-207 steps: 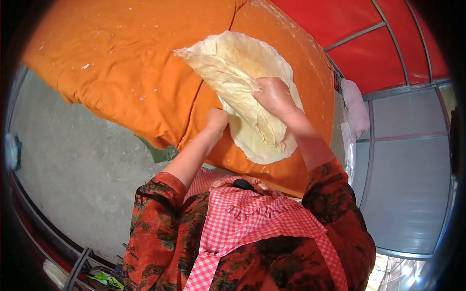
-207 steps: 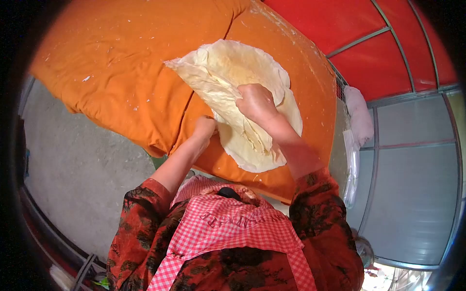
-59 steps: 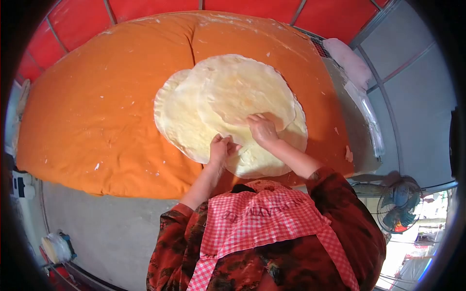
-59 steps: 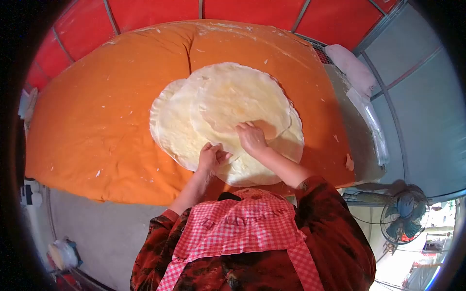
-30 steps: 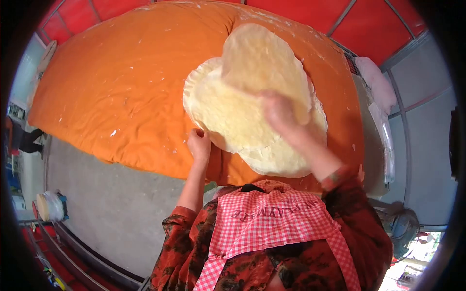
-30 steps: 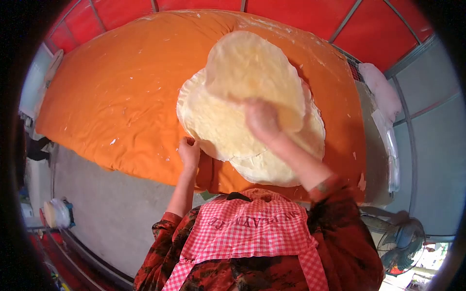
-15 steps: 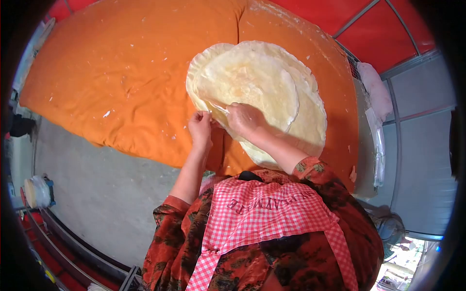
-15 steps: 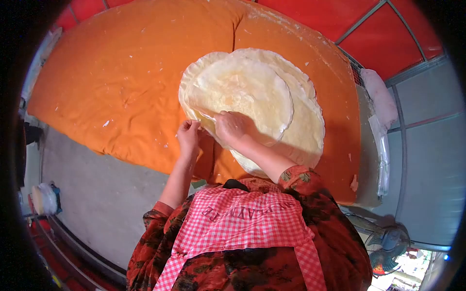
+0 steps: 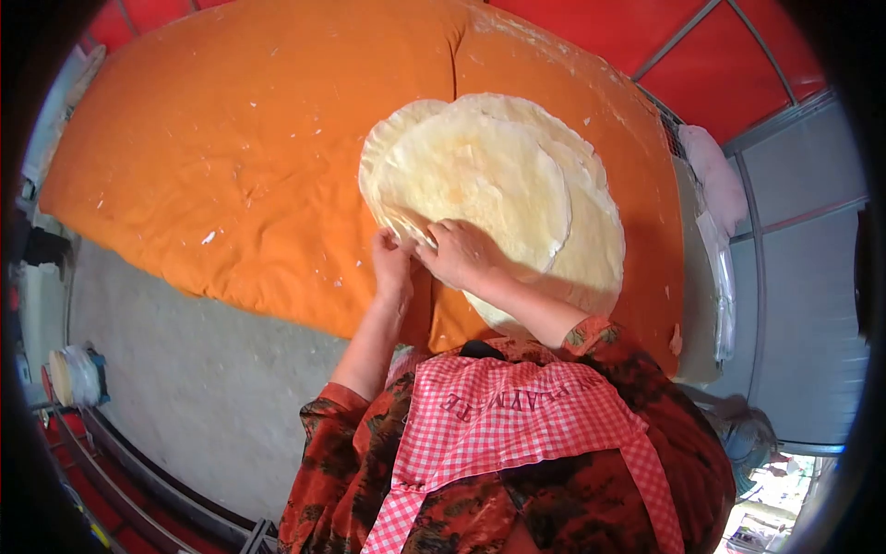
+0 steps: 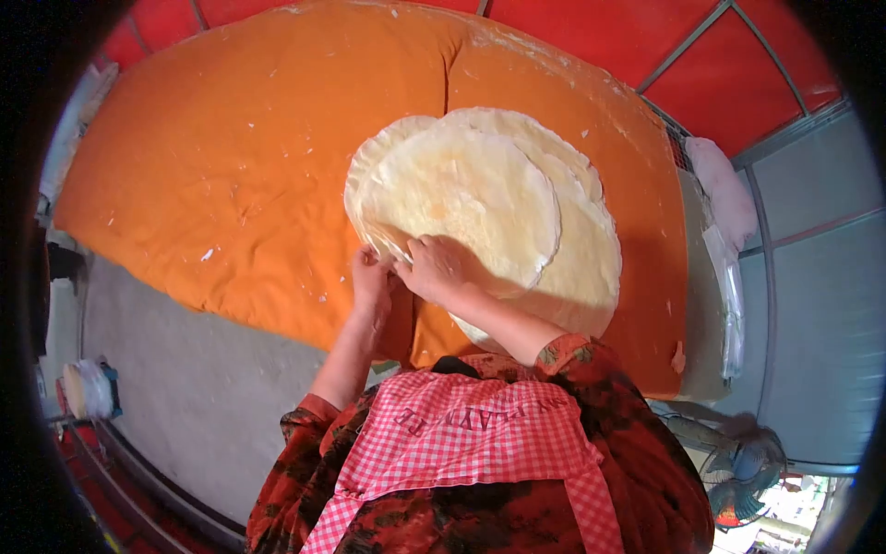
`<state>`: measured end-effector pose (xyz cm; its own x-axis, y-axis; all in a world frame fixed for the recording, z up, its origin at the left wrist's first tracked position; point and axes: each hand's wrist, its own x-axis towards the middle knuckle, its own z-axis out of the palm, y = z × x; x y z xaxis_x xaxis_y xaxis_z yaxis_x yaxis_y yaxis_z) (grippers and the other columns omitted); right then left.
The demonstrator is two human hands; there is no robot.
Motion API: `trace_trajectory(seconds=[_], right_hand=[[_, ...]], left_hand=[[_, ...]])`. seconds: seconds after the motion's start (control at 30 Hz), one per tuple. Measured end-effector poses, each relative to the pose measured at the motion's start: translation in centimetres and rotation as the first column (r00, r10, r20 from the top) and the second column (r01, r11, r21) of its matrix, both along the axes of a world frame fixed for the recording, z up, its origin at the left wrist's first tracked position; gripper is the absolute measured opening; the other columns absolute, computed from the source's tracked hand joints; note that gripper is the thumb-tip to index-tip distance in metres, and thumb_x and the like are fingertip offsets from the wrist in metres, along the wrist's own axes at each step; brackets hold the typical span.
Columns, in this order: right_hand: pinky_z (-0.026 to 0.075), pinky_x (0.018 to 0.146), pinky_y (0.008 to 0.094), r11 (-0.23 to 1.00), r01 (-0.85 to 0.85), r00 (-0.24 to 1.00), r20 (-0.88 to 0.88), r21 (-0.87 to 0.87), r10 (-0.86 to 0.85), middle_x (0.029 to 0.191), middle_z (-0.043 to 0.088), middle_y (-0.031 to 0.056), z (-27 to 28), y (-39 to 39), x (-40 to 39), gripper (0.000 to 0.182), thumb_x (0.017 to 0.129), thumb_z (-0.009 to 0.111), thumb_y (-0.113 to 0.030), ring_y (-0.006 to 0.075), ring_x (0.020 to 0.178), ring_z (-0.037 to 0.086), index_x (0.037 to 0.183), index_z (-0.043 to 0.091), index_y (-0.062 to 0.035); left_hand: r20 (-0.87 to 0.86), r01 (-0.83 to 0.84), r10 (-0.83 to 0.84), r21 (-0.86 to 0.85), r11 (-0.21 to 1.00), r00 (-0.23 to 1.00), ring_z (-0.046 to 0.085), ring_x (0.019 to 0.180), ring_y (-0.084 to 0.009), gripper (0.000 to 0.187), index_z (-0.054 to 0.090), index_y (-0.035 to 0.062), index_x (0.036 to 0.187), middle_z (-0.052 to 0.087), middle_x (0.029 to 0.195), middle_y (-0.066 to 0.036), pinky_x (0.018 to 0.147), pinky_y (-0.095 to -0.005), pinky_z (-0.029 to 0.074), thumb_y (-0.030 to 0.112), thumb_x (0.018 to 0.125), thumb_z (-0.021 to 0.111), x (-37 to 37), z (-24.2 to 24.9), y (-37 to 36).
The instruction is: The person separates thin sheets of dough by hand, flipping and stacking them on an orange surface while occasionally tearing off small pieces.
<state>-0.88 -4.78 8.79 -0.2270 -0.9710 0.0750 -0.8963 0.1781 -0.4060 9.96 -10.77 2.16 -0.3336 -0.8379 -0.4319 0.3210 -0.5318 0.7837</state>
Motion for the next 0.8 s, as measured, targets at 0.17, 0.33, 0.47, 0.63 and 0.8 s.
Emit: trace_trajectory(seconds=[0.17, 0.33, 0.47, 0.63, 0.8], right_hand=[[0.051, 0.078, 0.0427, 0.777, 0.321, 0.928, -0.017, 0.542, -0.371, 0.102, 0.066, 0.0196, 7.1, -2.9, -3.3, 0.035, 0.084, 0.056, -0.023, 0.031, 0.092, 0.065, 0.113, 0.061, -0.0035], [0.05, 0.07, 0.0486, 0.995, 0.098, 0.995, 0.026, -0.031, -0.097, 0.083, 0.067, 0.0201, 18.6, -5.8, -11.0, 0.017, 0.078, 0.055, -0.013, 0.0394, 0.075, 0.065, 0.087, 0.067, -0.0058], [0.05, 0.067, 0.0485, 0.998, -0.026, 0.97, -0.242, -0.059, 0.011, 0.076, 0.064, 0.0217, 19.0, -3.6, -6.7, 0.014, 0.074, 0.053, -0.006, 0.0397, 0.072, 0.064, 0.079, 0.067, -0.0043], [0.05, 0.062, 0.051, 0.987, -0.156, 0.977, -0.14, 0.04, 0.16, 0.078, 0.064, 0.0273, 0.4, -2.5, -3.1, 0.018, 0.076, 0.05, -0.004, 0.0422, 0.074, 0.064, 0.076, 0.067, 0.0037], [0.05, 0.071, 0.0489, 0.99, -0.133, 0.991, -0.026, 0.055, 0.135, 0.088, 0.062, 0.0288, -1.2, -2.8, -1.8, 0.018, 0.079, 0.051, -0.005, 0.0427, 0.082, 0.063, 0.083, 0.065, 0.0052]], left_hand=[[0.086, 0.076, -0.074, -0.016, 0.997, 0.994, 0.064, 0.079, -0.0202, 0.018, 0.054, 0.0027, 0.105, 0.062, 0.096, -0.008, 0.061, -0.0327, 0.056, 0.007, 0.088, 0.059, 0.2, -1.2, -0.3], [0.072, 0.075, -0.078, 0.044, 0.996, 0.994, 0.065, 0.078, -0.02, 0.015, 0.057, 0.0009, 0.102, 0.064, 0.092, -0.009, 0.062, -0.0338, 0.057, 0.006, 0.087, 0.058, 0.6, -0.4, -0.1], [0.033, 0.067, -0.068, 0.036, 0.997, 0.997, 0.065, 0.077, -0.0189, 0.014, 0.057, 0.0018, 0.1, 0.064, 0.09, -0.008, 0.064, -0.0339, 0.057, 0.005, 0.087, 0.055, 0.6, 0.0, 0.0], [0.022, 0.049, -0.049, 0.014, 0.999, 0.999, 0.065, 0.074, -0.0183, 0.016, 0.056, 0.0027, 0.103, 0.064, 0.089, -0.007, 0.063, -0.0327, 0.057, 0.005, 0.087, 0.054, 0.4, 1.1, 0.5], [-0.023, 0.115, -0.115, -0.008, 0.993, 0.993, 0.065, 0.074, -0.0188, 0.021, 0.054, 0.004, 0.109, 0.064, 0.09, -0.007, 0.062, -0.0319, 0.057, 0.004, 0.089, 0.051, 0.8, 0.1, 0.3]])
